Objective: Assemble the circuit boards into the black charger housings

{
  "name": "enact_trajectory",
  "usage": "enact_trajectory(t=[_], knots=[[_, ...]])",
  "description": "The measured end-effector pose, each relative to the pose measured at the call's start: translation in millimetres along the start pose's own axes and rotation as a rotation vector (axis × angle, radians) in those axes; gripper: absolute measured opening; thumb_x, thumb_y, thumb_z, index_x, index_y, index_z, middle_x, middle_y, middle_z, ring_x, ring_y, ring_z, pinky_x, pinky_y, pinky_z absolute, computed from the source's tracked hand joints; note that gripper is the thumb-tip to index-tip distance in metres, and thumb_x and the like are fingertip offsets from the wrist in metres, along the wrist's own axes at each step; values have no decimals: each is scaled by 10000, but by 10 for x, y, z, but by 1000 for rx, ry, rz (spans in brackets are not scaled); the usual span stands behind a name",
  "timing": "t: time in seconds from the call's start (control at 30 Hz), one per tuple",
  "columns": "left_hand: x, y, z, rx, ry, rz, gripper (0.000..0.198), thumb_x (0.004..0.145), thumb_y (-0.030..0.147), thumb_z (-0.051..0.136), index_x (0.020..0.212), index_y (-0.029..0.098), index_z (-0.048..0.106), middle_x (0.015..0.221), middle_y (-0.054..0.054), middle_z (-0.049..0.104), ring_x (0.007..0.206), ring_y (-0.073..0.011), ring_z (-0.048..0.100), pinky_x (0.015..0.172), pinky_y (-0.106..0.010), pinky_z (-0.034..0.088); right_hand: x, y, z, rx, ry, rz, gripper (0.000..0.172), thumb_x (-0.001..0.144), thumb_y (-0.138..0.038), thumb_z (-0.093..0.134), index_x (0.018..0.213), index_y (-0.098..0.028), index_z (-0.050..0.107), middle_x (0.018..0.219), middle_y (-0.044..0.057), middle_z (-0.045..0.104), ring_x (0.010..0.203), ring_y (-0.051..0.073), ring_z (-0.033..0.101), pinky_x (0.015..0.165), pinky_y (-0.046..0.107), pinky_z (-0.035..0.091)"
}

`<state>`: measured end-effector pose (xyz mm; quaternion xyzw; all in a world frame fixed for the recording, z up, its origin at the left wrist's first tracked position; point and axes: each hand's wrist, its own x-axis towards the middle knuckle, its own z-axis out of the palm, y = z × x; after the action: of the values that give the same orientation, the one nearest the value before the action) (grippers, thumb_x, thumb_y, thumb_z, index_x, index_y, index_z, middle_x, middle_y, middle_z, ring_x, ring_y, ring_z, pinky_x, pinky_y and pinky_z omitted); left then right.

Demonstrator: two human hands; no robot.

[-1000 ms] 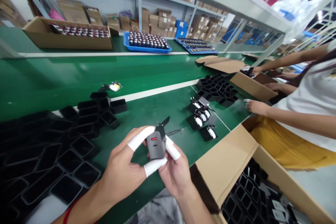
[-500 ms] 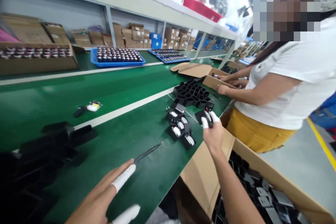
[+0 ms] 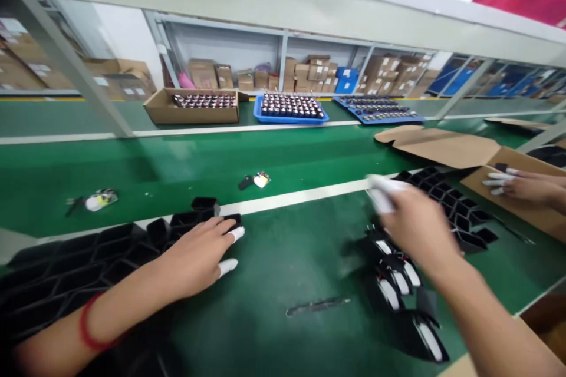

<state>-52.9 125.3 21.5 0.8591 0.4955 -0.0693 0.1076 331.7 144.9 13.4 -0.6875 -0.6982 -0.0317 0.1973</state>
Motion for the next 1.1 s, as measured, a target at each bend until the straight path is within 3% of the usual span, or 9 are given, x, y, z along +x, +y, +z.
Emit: enact_trajectory(t=[0.13, 0.23, 0.37, 0.53, 0.63, 0.73, 0.87, 1.0, 1.1], knots=[[377, -149, 68, 31, 77, -54, 413, 742, -36, 574, 1118, 73, 705, 1299, -278, 621, 1197, -431, 600, 1007, -572, 463, 967, -1184, 829, -8, -324, -414, 490, 871, -16, 533, 1312, -200, 643, 1397, 111, 625, 1382, 242, 491, 1159, 383, 383], [452, -260, 118, -17, 113, -108, 344, 748, -44, 533, 1025, 70, 703, 1147, -257, 668, 1063, -385, 655, 898, -504, 520, 1343, -1599, 1419, 12, -454, -521, 303, 950, -171, 615, 1253, -167, 641, 1400, 109, 603, 1373, 277, 491, 1146, 527, 387], [510, -374, 160, -155, 123, -83, 198, 742, 15, 581, 868, 115, 697, 941, -189, 715, 1018, -377, 643, 936, -532, 489, 1493, -1607, 1766, 120, -549, -486, 259, 960, -306, 641, 1184, -175, 654, 1319, 100, 628, 1224, 268, 595, 1047, 524, 481], [577, -260, 154, -458, 228, -20, 176, 680, 39, 602, 814, 141, 653, 979, -145, 629, 968, -328, 637, 923, -480, 515, 1476, -1377, 1590, 416, -432, -209, 268, 947, -355, 653, 1119, -150, 661, 1195, 95, 673, 1100, 244, 648, 974, 484, 523], [502, -51, 69, -733, 291, 1, 176, 665, 92, 637, 815, 182, 622, 963, -75, 595, 885, -260, 638, 822, -401, 560, 1209, -1328, 1239, 727, -245, -37, 392, 923, -472, 626, 1126, -138, 645, 1103, 106, 722, 981, 246, 697, 908, 481, 553], [335, 209, -23, -1038, 312, -1, 276, 710, 127, 614, 974, 208, 621, 979, -40, 624, 879, -217, 639, 782, -349, 567, 656, -1382, 789, 1054, -53, 32, 533, 892, -597, 505, 1191, -172, 623, 1221, 143, 709, 1061, 290, 699, 901, 506, 566], [53, 600, -26, -1371, 212, -106, 349, 773, 191, 554, 1122, 191, 554, 971, -49, 645, 829, -194, 644, 707, -323, 566, -330, -1549, 345, 1726, 52, 163, 404, 813, -492, 650, 1109, -223, 711, 1210, 107, 739, 1104, 306, 702, 1014, 525, 537], [-232, 893, 106, -1638, 39, -180, 295, 822, 324, 517, 1080, 181, 513, 974, -65, 645, 888, -217, 660, 738, -347, 570, -1103, -1668, 290, 2062, 88, 279, 350, 800, -410, 699, 1103, -241, 746, 1128, 91, 778, 1016, 298, 744, 1013, 506, 562], [-415, 963, 251, -1822, -153, 5, 539, 691, 255, 676, 1198, 209, 498, 1172, -72, 642, 1129, -248, 620, 928, -357, 520, -1370, -1649, 335, 2113, 104, 314, 321, 808, -395, 682, 1085, -249, 756, 1123, 83, 781, 1028, 279, 748, 917, 432, 626]])
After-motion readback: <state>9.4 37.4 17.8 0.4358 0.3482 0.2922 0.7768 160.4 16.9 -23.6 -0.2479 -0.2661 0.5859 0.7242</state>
